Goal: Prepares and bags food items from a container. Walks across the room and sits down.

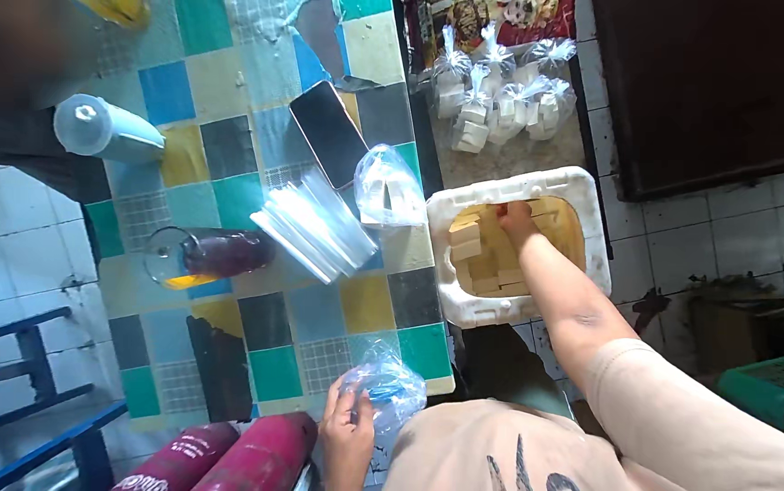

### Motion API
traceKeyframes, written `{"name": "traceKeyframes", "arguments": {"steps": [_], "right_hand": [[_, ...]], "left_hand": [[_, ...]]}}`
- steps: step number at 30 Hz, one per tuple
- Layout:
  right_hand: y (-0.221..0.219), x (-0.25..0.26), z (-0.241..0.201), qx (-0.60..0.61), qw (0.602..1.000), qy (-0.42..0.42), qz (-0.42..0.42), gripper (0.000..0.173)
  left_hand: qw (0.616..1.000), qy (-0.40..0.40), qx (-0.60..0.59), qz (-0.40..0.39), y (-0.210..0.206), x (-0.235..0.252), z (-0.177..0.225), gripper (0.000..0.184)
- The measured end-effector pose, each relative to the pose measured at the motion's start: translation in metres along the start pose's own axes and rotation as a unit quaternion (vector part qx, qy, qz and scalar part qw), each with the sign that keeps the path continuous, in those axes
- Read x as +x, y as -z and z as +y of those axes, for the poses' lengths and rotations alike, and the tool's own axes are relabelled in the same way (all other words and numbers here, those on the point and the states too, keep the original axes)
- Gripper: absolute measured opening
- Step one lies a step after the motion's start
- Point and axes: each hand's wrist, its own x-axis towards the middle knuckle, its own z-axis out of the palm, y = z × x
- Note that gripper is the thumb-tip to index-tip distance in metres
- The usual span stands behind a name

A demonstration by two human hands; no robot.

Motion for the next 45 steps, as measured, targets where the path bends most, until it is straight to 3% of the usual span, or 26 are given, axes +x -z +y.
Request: {"name": "traceKeyframes", "arguments": {"steps": [2,8,13,17,20,22,24,27,31,34,40,45], "right_hand": [[0.004,0.007,-0.003,0.05,0.998,-0.038,-0.02,0.016],[0.011,0.015,-0.007,0.02,0.993,-0.104,-0.054,0.011],[0.011,0.011,-0.013,-0.008,0.995,-0.065,-0.075,0.025],[0.011,0.012,-0.009,-0.011,0.996,-0.026,-0.082,0.02],[0.012,0.011,-0.013,-0.109,0.988,-0.021,-0.105,0.017],[0.015,0.013,-0.016,-0.256,0.959,0.013,-0.123,0.029],[0.025,0.01,-0.023,-0.419,0.894,0.073,-0.142,0.044],[0.042,0.006,-0.029,-0.493,0.833,0.126,-0.218,0.052],[0.047,0.013,-0.021,-0.41,0.883,0.061,-0.218,0.053],[0.047,0.016,-0.016,-0.421,0.877,0.079,-0.219,0.05],[0.049,0.008,-0.028,-0.342,0.886,-0.116,-0.291,0.039],[0.058,-0.009,-0.039,-0.355,0.898,-0.072,-0.248,0.047]], "left_hand": [[1.0,-0.002,-0.001,-0.007,-0.001,-0.001,0.0,0.023],[1.0,-0.011,-0.007,-0.016,-0.007,0.001,-0.002,0.023],[1.0,-0.023,0.002,-0.02,-0.006,0.004,-0.002,0.023],[0.999,-0.024,0.003,-0.023,-0.005,0.005,-0.001,0.023],[0.999,-0.031,0.005,-0.023,-0.003,0.006,0.0,0.022],[0.999,-0.035,0.006,-0.022,-0.002,0.005,0.0,0.022],[0.999,-0.038,0.007,-0.018,-0.003,0.006,-0.001,0.022],[0.999,-0.043,0.006,-0.017,-0.004,0.008,0.0,0.021],[0.999,-0.038,-0.004,-0.021,-0.006,0.011,0.006,0.022],[0.999,-0.035,-0.011,-0.027,-0.008,0.012,0.009,0.023],[0.999,-0.033,-0.017,-0.039,-0.012,0.015,0.013,0.023],[0.998,-0.027,0.0,-0.057,-0.005,0.019,0.018,0.019]]}}
